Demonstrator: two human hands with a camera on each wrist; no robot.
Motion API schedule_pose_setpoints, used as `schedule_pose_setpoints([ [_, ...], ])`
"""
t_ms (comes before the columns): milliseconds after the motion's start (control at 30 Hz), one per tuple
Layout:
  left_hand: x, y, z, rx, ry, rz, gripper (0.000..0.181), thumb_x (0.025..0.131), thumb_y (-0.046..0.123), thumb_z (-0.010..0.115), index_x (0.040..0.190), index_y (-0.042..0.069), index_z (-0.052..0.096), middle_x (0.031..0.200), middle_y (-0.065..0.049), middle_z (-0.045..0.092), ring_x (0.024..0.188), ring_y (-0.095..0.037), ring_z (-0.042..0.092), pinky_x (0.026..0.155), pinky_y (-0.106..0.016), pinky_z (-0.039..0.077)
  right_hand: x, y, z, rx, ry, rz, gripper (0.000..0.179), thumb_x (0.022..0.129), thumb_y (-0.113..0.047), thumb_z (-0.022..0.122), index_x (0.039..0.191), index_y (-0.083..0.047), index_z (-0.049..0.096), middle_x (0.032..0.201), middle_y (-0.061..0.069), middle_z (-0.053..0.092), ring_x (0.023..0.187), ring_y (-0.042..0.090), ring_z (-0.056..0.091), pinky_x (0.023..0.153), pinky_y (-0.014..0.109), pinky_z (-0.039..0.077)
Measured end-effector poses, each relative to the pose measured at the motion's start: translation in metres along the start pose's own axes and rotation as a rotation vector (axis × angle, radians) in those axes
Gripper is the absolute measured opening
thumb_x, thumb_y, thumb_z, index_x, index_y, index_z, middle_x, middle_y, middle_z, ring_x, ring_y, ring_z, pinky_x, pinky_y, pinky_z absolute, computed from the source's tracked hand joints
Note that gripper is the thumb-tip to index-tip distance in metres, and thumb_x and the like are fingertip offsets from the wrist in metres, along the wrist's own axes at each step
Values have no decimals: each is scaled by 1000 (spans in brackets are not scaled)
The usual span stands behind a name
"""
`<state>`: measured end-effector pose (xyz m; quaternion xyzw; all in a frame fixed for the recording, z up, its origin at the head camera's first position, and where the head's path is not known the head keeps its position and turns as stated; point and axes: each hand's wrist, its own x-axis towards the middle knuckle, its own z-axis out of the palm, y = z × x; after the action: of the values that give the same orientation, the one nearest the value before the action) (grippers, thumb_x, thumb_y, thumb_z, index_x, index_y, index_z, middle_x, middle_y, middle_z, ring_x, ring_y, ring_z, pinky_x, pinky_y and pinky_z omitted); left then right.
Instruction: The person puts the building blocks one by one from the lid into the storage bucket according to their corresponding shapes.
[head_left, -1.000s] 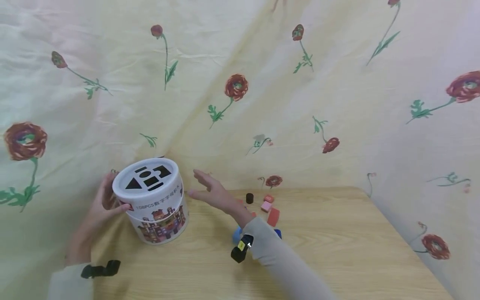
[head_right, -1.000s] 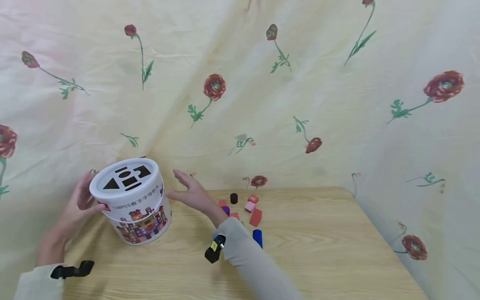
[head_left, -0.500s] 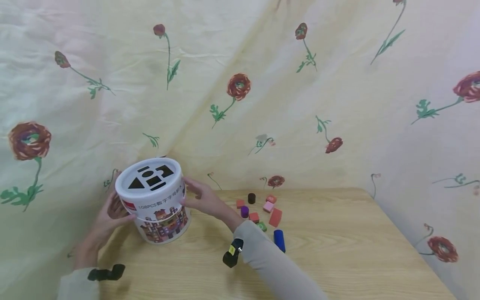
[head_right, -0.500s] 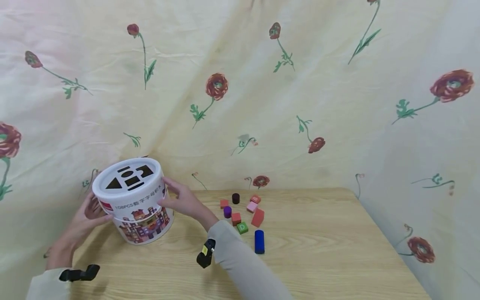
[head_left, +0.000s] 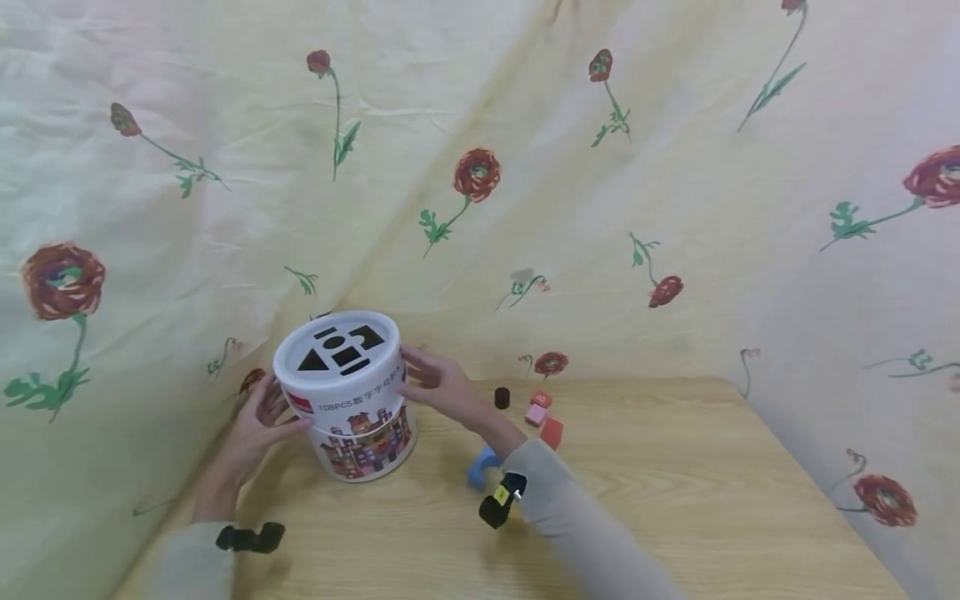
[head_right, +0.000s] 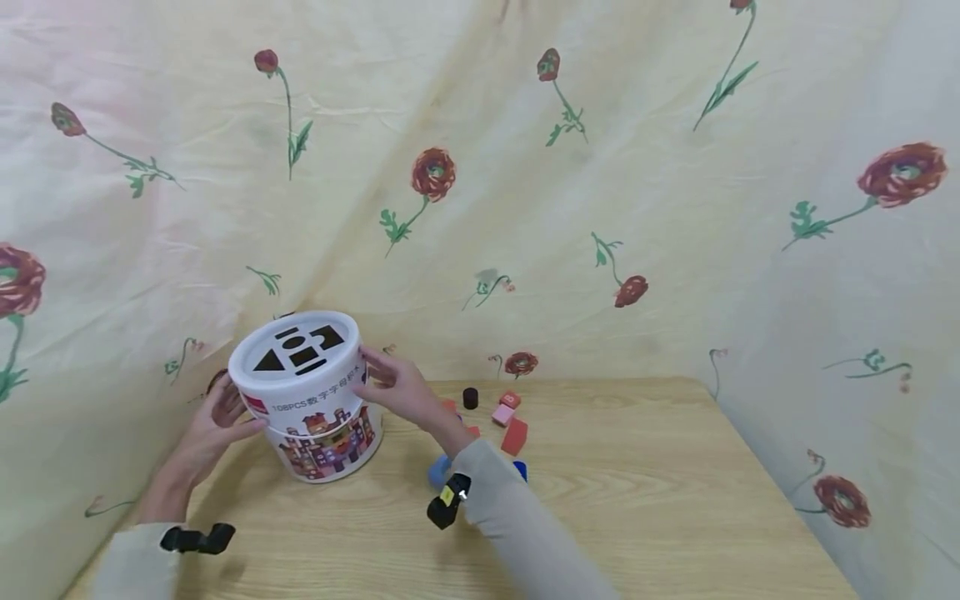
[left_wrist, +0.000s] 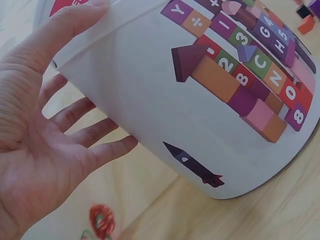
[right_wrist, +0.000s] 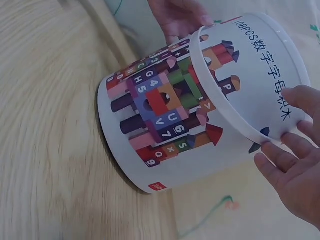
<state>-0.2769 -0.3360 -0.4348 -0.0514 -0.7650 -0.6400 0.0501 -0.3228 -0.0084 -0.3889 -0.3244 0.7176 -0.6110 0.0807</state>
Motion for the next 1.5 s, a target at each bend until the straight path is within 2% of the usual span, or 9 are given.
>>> schedule_pose_setpoints([
  [100, 5, 1, 14, -4, -23, 4, 110, 87, 10, 79, 165, 33, 5, 171, -17, 9, 155, -45, 17, 119, -65, 25, -9, 1, -13, -11, 28, 28, 62, 97, -14, 68, 154, -22, 45, 161, 2, 42, 143, 31, 48, 115, 50, 42],
  [300, 13, 2, 44, -4, -72, 94, 107, 85, 6, 80, 165, 29, 12, 169, -17, 21, 152, -43, 27, 114, -53, 39, -30, 8, -39, -33, 90, 68, 61, 95, -20, 71, 151, -28, 48, 160, -1, 44, 141, 30, 50, 109, 44, 49],
  [433, 17, 5, 62, -24, -105, 120, 105, 85, 6, 80, 164, 27, 15, 167, -17, 24, 151, -44, 30, 114, -56, 39, -45, 11, -52, -29, 125, 70, 59, 95, -20, 71, 150, -29, 51, 159, -2, 46, 141, 29, 51, 110, 46, 48],
  [600, 22, 7, 76, -31, -136, 110, 104, 85, 9, 80, 164, 24, 15, 168, -15, 23, 152, -44, 28, 116, -58, 35, -60, 10, -63, -40, 161, 77, 59, 94, -22, 73, 148, -32, 53, 156, -5, 49, 139, 28, 54, 110, 46, 48],
  [767, 26, 6, 83, -41, -165, 113, 104, 85, 8, 79, 164, 22, 13, 168, -17, 21, 153, -45, 24, 118, -57, 33, -67, 11, -67, -53, 164, 79, 62, 93, -20, 74, 150, -30, 50, 156, -3, 49, 138, 30, 54, 108, 45, 50],
  [1033, 26, 4, 84, -56, -189, 142, 102, 86, 7, 77, 164, 22, 13, 168, -17, 21, 154, -45, 22, 118, -57, 33, -67, 13, -70, -88, 138, 31, 63, 94, -18, 73, 152, -26, 48, 157, 0, 47, 138, 28, 55, 105, 41, 52],
  [1267, 27, 3, 83, -53, -194, 163, 102, 86, 8, 77, 164, 22, 12, 168, -17, 21, 154, -46, 21, 118, -60, 30, -68, 13, -73, -123, 137, 17, 62, 95, -18, 72, 152, -22, 49, 157, 2, 48, 137, 30, 56, 106, 42, 51],
  [1367, 28, 8, 84, -70, -175, 191, 100, 89, 7, 74, 164, 22, 11, 169, -14, 20, 155, -43, 20, 121, -62, 25, -68, 13, -76, -131, 124, 16, 61, 95, -17, 72, 151, -19, 49, 157, 5, 48, 136, 32, 56, 105, 43, 52],
  [1500, 34, 25, 91, -135, -96, 277, 90, 92, 4, 67, 164, 23, 16, 169, -9, 21, 156, -34, 20, 124, -61, 17, -68, 10, -83, -164, 107, 19, 59, 95, -16, 72, 150, -15, 51, 154, 9, 51, 135, 35, 56, 101, 44, 55],
])
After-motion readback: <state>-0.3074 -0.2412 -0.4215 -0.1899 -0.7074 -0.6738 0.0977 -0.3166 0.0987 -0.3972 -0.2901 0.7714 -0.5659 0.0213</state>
